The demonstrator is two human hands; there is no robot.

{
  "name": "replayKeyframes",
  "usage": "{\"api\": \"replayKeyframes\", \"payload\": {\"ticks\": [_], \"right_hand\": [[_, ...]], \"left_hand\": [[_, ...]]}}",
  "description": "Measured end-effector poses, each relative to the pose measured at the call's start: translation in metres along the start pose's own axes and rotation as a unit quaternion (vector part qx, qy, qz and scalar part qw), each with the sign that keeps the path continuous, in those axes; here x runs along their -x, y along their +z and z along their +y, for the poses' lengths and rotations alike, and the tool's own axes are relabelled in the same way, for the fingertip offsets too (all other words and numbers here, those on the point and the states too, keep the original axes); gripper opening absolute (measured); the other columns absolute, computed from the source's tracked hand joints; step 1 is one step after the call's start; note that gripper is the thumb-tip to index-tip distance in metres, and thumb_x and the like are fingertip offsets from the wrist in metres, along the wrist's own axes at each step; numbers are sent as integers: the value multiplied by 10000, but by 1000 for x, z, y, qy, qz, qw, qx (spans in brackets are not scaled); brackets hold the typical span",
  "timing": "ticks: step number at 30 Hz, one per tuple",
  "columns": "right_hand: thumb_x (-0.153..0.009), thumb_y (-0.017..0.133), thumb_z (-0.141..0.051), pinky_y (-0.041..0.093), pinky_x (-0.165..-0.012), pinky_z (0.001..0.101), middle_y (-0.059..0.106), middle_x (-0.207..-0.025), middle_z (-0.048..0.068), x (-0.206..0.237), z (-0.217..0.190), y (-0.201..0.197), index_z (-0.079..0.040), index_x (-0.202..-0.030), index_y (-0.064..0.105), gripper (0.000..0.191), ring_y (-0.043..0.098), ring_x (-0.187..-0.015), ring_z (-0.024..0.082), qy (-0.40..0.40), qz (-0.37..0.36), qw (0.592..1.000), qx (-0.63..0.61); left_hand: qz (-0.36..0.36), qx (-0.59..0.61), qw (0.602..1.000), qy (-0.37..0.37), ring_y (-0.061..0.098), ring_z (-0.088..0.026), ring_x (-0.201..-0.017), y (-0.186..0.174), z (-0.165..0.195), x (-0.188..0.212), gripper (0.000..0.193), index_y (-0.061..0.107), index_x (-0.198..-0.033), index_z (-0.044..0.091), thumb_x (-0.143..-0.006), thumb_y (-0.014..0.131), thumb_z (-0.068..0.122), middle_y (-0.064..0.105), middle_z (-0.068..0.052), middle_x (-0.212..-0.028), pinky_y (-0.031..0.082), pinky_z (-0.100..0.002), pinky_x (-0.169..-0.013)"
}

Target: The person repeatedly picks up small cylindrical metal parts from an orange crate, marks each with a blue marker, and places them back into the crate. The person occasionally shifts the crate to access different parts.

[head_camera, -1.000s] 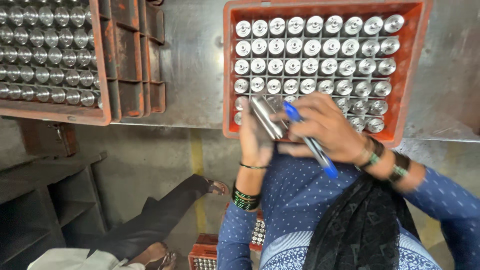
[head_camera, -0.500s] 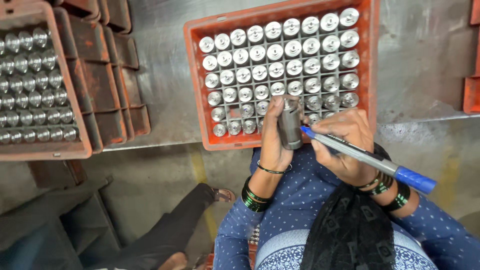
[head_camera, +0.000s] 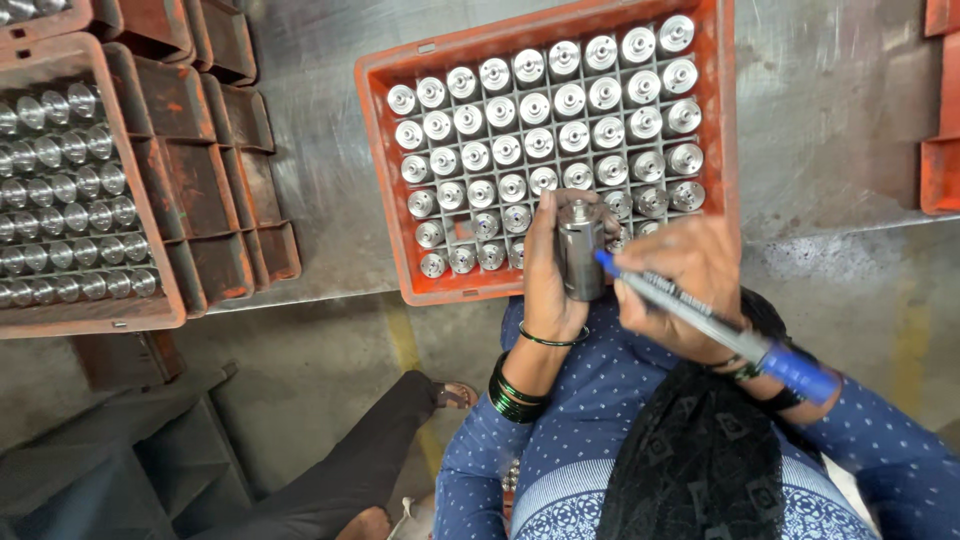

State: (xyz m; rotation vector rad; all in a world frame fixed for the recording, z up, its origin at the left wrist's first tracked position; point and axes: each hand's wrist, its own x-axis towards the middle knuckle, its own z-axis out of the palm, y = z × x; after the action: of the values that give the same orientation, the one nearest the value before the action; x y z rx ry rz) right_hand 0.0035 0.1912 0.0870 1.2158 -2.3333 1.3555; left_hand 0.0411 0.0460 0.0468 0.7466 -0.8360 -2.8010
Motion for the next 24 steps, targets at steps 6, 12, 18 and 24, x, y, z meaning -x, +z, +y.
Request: {"api": "replayKeyframes", "payload": {"ticks": [6,12,18,24], "right_hand": [[-836,761,-86,428,-817,391,711,-946,67,3,1,2,-72,-1049,577,282,640,-835,240,7,-12,1000,-1],[-827,761,-74,423,-809,392,720,-958,52,-2,4,7,-77,-1045,592,276,655,-847,231,-3,-28,1000,-11],[-854,802,-66,474,-861,389,705,-1045,86,-15,13,15,-60,-1094,633,294,657,-952,275,9,-33,999,-39],[-859,843,-166,467,-810,383,659,-911,56,-28,41,61,-108,-1099,701,284,612,-871,253,17,-121,992,-31]], "left_hand": [[17,-34,999,22,649,-188,-871,-5,-1,-3,399,587,-1129,5,-1135,480,390,658,-105,-946,539,-324,-808],[39,5,999,5,676,-213,-828,-15,-4,-7,422,589,-1092,18,-1094,485,427,663,-126,-888,561,-326,-764],[124,-234,955,133,580,-159,-894,-56,21,-2,330,597,-1232,26,-996,719,221,619,-84,-1046,460,-307,-730],[96,-648,640,402,696,-298,-1051,-115,74,13,398,597,-1172,42,-858,829,120,702,-131,-1150,547,-374,-919]]}}
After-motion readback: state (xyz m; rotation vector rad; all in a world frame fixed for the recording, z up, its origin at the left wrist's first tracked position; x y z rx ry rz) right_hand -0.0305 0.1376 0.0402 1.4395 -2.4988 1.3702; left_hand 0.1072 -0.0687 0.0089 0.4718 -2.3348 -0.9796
